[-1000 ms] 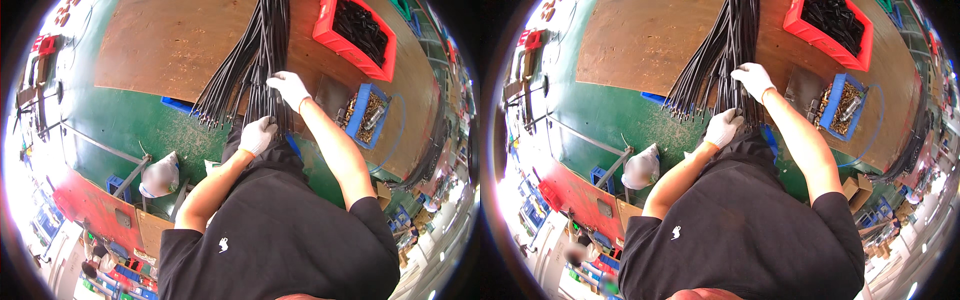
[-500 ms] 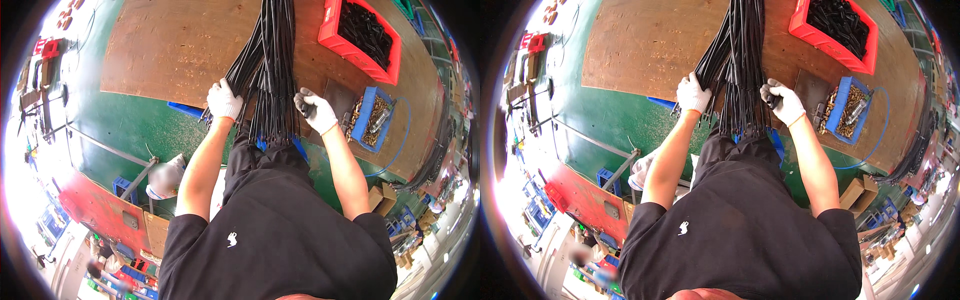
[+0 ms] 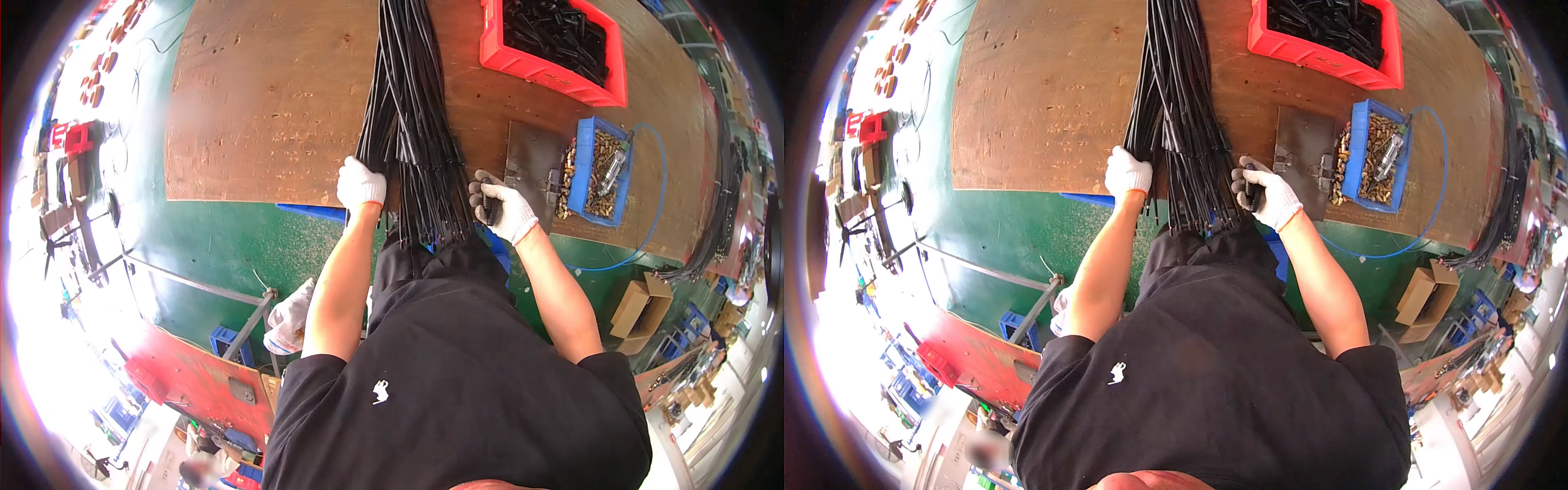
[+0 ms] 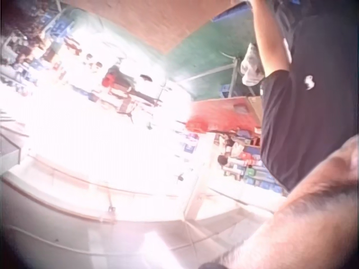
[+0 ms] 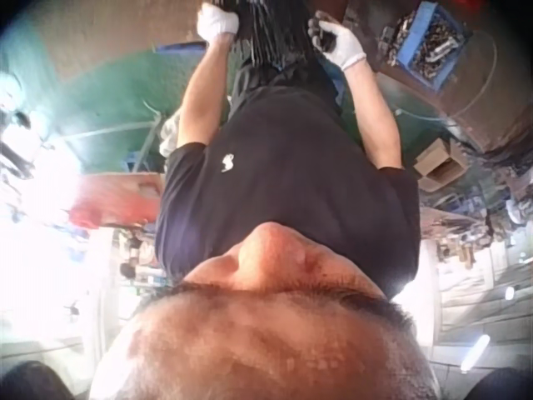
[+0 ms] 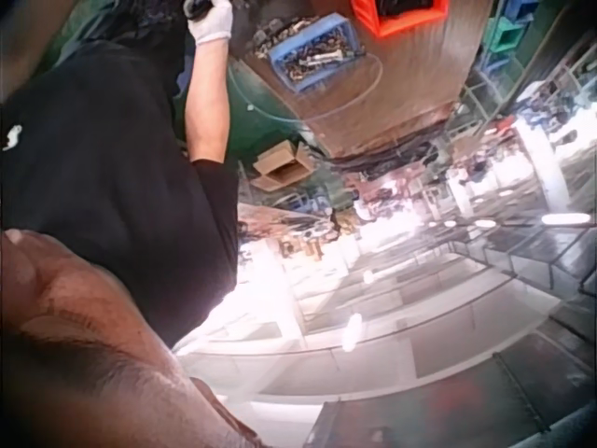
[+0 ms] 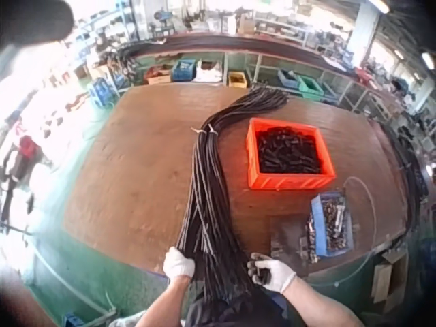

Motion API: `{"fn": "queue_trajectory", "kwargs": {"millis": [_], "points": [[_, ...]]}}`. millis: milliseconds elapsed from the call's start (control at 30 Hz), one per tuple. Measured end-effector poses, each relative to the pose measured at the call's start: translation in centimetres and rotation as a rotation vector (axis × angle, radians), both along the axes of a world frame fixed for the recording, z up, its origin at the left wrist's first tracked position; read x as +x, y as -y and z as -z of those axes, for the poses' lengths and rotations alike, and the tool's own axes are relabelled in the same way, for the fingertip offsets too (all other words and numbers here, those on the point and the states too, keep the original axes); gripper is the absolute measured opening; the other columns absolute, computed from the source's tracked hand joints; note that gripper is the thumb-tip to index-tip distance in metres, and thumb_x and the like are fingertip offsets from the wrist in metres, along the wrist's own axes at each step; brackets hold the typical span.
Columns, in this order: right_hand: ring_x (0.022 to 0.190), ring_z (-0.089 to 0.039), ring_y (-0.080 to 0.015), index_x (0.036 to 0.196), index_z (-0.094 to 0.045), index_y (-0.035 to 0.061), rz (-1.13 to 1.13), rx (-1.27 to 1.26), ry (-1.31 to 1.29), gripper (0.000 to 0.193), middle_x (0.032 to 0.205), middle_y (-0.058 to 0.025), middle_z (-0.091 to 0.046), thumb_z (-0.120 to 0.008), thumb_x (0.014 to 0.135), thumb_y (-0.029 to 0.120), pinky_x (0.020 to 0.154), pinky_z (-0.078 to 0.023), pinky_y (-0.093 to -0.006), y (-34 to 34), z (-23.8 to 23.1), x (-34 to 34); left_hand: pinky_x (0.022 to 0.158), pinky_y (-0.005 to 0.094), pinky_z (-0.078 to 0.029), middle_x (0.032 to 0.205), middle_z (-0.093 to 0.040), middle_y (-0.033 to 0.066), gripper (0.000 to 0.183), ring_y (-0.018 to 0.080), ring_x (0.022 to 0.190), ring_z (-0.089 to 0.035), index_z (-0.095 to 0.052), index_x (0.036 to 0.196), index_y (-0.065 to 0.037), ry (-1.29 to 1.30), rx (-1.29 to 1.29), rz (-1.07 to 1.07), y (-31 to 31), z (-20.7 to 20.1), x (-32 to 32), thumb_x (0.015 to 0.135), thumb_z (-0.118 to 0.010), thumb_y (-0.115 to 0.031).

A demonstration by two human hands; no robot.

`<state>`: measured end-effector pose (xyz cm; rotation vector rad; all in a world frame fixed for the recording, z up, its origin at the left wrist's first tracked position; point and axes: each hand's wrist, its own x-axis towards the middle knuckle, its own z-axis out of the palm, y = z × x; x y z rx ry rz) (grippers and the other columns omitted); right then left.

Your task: The recorder is assembling cable harnesses by inserting wire ends into plastic connectors.

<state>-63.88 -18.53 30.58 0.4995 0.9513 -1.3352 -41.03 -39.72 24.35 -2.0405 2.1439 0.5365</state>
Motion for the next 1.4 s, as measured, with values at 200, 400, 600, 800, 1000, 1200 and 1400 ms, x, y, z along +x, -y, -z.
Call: {"fn": "queue_trajectory", "kwargs": {"millis": [200, 400, 600, 800, 1000, 1200, 1400], "points": [[0.088, -0.073, -0.0227, 0.128, -0.067, 0.0109, 0.011, 0.005, -0.034, 0.029, 0.109, -0.0104, -0.074, -0.061, 0.101, 0.004, 0.071, -0.063, -0.0358, -0.6, 0.1, 0.0, 0.088, 0.0506, -0.060, 0.107, -0.073, 0.0212, 0.037, 0.0409, 0.100, -0.075, -0.058, 0.113, -0.004, 0.037, 0.034, -0.001, 0.2, -0.4, 0.0, 0.086, -0.072, -0.026], [0.089, -0.073, -0.0236, 0.120, -0.067, 0.0099, -0.002, -0.046, -0.069, 0.021, 0.105, -0.0113, -0.075, -0.066, 0.100, 0.005, 0.071, -0.063, -0.0379, -1.3, 0.0, 0.7, 0.099, 0.0496, -0.055, 0.114, -0.075, 0.0282, 0.036, 0.0446, 0.113, -0.072, -0.069, 0.110, -0.001, -0.071, 0.215, -0.051, 2.9, -2.0, 1.0, 0.081, -0.067, -0.022], [0.086, -0.071, -0.0220, 0.119, -0.066, 0.0043, -0.100, -0.097, -0.156, 0.020, 0.100, -0.0088, -0.072, -0.068, 0.103, 0.015, 0.075, -0.061, -0.0362, 1.0, -2.1, 3.2, 0.057, 0.0355, -0.054, 0.077, -0.068, 0.0100, 0.019, 0.0222, 0.062, -0.065, -0.070, 0.094, 0.000, -0.745, 1.009, -0.339, 7.9, -7.7, 4.1, 0.081, -0.070, -0.015], [0.083, -0.068, -0.0102, 0.131, -0.068, 0.0077, -0.175, -0.195, -0.085, 0.028, 0.100, 0.0000, -0.073, -0.067, 0.105, 0.019, 0.068, -0.057, -0.0300, 3.3, 0.1, 9.5, 0.067, 0.0423, -0.065, 0.086, -0.074, 0.0127, 0.017, 0.0260, 0.070, -0.073, -0.071, 0.101, 0.001, -0.886, 1.282, -0.542, 5.9, -6.3, 3.2, 0.091, -0.069, -0.013], [0.127, -0.061, -0.0189, 0.148, -0.059, 0.0011, -0.350, -0.195, -0.246, 0.049, 0.136, -0.0096, -0.069, -0.067, 0.104, 0.021, 0.109, -0.048, -0.0341, 5.8, 1.8, 14.0, 0.075, 0.0417, -0.065, 0.092, -0.075, 0.0143, 0.018, 0.0265, 0.080, -0.075, -0.071, 0.105, 0.002, -0.955, 1.356, -0.505, 4.9, -2.6, 2.4, 0.092, -0.070, -0.011], [0.133, -0.059, -0.0222, 0.148, -0.056, -0.0051, -0.595, -0.210, -0.583, 0.058, 0.142, -0.0146, -0.067, -0.075, 0.097, 0.017, 0.113, -0.044, -0.0345, 6.3, -0.5, 15.4, 0.074, 0.0426, -0.064, 0.097, -0.074, 0.0136, 0.023, 0.0262, 0.082, -0.074, -0.071, 0.110, -0.001, -0.853, 1.239, -0.335, 5.1, -3.8, 2.7, 0.089, -0.075, -0.009], [0.065, -0.055, -0.0065, 0.129, -0.070, -0.0013, -0.740, -0.109, -0.589, 0.041, 0.091, -0.0019, -0.071, -0.081, 0.092, 0.014, 0.061, -0.048, -0.0268, 3.3, -0.7, 15.6, 0.074, 0.0452, -0.065, 0.092, -0.074, 0.0155, 0.020, 0.0286, 0.080, -0.074, -0.070, 0.105, 0.003, -0.952, 1.302, -0.419, 5.1, -3.9, 2.8, 0.089, -0.073, -0.008]]}}
